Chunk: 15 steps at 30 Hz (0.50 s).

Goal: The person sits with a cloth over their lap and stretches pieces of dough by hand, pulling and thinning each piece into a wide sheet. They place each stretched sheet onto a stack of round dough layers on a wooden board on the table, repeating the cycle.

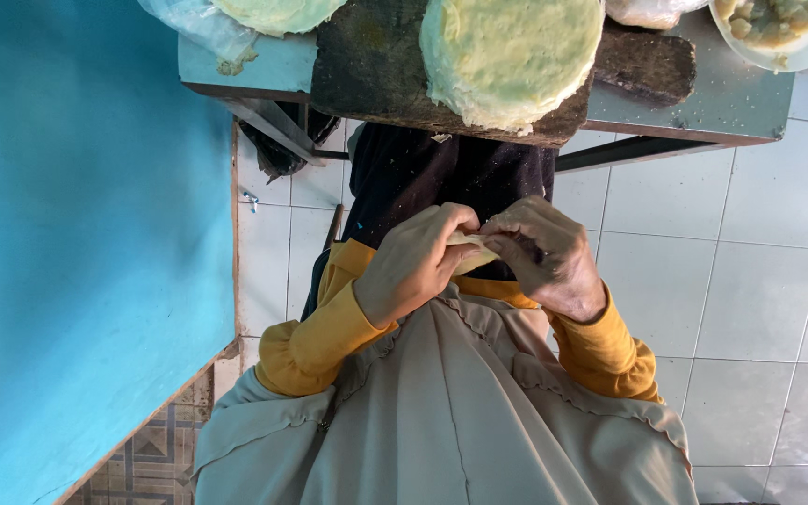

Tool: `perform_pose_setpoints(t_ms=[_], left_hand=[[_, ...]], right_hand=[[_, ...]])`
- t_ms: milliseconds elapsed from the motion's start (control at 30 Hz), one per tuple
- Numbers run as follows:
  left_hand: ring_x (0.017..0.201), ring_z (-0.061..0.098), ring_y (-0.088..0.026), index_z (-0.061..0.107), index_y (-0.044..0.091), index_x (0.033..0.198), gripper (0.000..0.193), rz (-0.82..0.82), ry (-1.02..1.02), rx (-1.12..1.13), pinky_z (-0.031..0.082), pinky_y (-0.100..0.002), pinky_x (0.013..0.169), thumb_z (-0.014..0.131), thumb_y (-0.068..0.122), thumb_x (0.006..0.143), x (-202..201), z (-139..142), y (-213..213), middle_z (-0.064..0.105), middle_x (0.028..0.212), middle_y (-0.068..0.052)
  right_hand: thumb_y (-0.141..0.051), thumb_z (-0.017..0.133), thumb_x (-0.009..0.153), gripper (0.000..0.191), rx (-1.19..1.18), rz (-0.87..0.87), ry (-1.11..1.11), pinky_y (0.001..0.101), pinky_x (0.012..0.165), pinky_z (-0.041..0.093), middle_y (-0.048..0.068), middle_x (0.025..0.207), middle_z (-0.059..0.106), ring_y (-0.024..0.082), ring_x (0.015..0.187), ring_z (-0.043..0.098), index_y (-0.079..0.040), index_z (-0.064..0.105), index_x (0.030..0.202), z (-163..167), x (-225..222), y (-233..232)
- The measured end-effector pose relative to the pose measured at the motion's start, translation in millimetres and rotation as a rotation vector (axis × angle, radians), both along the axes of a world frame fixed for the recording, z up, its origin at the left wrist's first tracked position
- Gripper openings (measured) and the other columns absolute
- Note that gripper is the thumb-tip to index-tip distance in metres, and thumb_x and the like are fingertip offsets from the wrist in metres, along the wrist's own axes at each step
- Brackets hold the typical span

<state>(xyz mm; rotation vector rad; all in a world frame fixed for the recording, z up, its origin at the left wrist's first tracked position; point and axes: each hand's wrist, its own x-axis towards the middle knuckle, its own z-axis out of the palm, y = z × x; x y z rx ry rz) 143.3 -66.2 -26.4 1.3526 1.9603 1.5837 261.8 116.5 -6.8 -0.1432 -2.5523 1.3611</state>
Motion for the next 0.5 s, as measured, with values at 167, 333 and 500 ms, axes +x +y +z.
perform_pose_setpoints(t_ms=[167, 333, 500], left_hand=[[0.094, 0.066, -0.029, 0.054, 0.006, 0.12, 0.033, 0.028, 0.127, 0.01, 0.053, -0.038, 0.081, 0.075, 0.006, 0.094, -1, 6, 0, 0.065, 0.104, -0.01], [0.089, 0.062, -0.034, 0.054, 0.006, 0.108, 0.03, 0.435, 0.454, 0.151, 0.051, -0.043, 0.078, 0.071, 0.007, 0.084, 4, 9, 3, 0.061, 0.099, -0.014], [0.086, 0.071, -0.015, 0.064, 0.001, 0.108, 0.011, 0.097, -0.434, 0.094, 0.058, -0.029, 0.078, 0.067, 0.011, 0.103, 12, -1, 1, 0.071, 0.099, -0.008]], right_hand=[[-0.002, 0.07, 0.098, 0.005, -0.475, -0.044, -0.429, 0.0265, 0.062, 0.044, 0.01, 0.081, 0.071, 0.013, 0.07, 0.056, 0.002, 0.07, 0.101, -8, 8, 6], [-0.002, 0.066, 0.099, 0.006, -0.9, -0.026, -0.226, 0.0254, 0.077, 0.055, 0.01, 0.091, 0.072, 0.013, 0.082, 0.068, 0.002, 0.067, 0.103, -33, 5, 14], [0.002, 0.066, 0.099, 0.005, -0.957, -0.066, -0.118, 0.0284, 0.079, 0.059, 0.01, 0.094, 0.072, 0.014, 0.084, 0.069, 0.002, 0.068, 0.103, -53, 5, 4]])
